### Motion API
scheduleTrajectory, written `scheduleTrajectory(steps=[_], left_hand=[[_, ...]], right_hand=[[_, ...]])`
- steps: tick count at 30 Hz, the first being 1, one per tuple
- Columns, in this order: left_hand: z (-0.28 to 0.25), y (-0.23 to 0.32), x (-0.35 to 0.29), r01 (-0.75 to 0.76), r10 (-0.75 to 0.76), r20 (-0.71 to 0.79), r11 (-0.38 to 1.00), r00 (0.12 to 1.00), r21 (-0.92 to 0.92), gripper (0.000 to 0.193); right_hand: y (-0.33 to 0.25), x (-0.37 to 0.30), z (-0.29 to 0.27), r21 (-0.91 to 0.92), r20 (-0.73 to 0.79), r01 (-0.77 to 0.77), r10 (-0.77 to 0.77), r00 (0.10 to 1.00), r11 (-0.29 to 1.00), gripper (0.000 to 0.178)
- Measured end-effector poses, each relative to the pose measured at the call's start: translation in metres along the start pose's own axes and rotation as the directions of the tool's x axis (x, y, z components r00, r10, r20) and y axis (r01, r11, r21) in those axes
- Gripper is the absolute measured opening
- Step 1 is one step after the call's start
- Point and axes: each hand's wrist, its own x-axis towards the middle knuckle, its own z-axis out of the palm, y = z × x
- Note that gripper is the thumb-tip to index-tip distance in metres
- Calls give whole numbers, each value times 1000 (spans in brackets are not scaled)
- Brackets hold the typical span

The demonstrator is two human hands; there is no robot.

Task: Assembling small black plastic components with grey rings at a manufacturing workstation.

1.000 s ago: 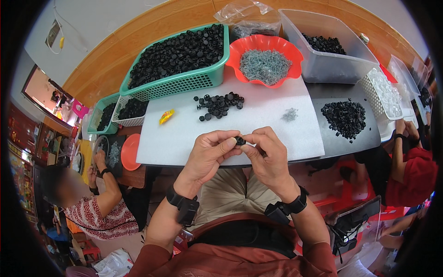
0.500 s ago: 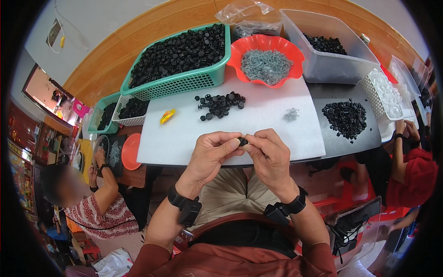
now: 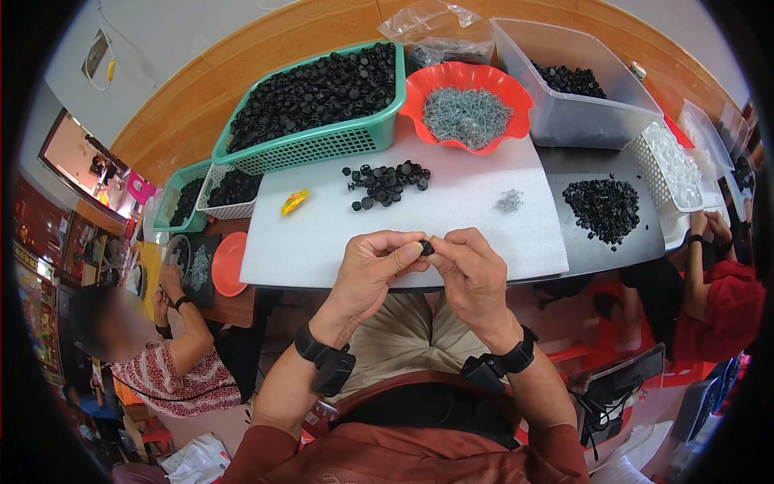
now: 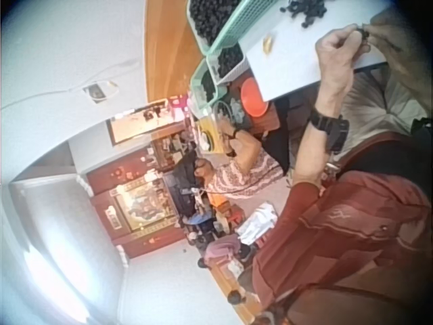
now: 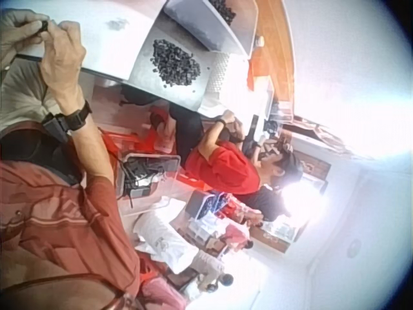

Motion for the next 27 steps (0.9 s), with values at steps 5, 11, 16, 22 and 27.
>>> scheduleTrajectory(steps=[5,11,16,22,27], left_hand=[[2,1,0,-3,3,6,1000,1000,6,20],[3,0,-1,-16,15,13,998,1000,58,22],[3,1,-1,-38,35,29,994,999,107,22],[5,1,-1,-49,42,47,988,998,146,22],[14,1,-6,-10,21,-56,982,998,187,28]], right_hand=[[-1,0,0,-22,-5,5,-5,1000,1000,23],[0,-1,-2,-6,-4,-5,5,1000,1000,23],[-1,0,-3,-2,11,-27,27,1000,1000,23],[-2,0,-2,0,0,-48,48,999,999,21],[-2,0,0,-29,-10,-56,56,998,998,19]])
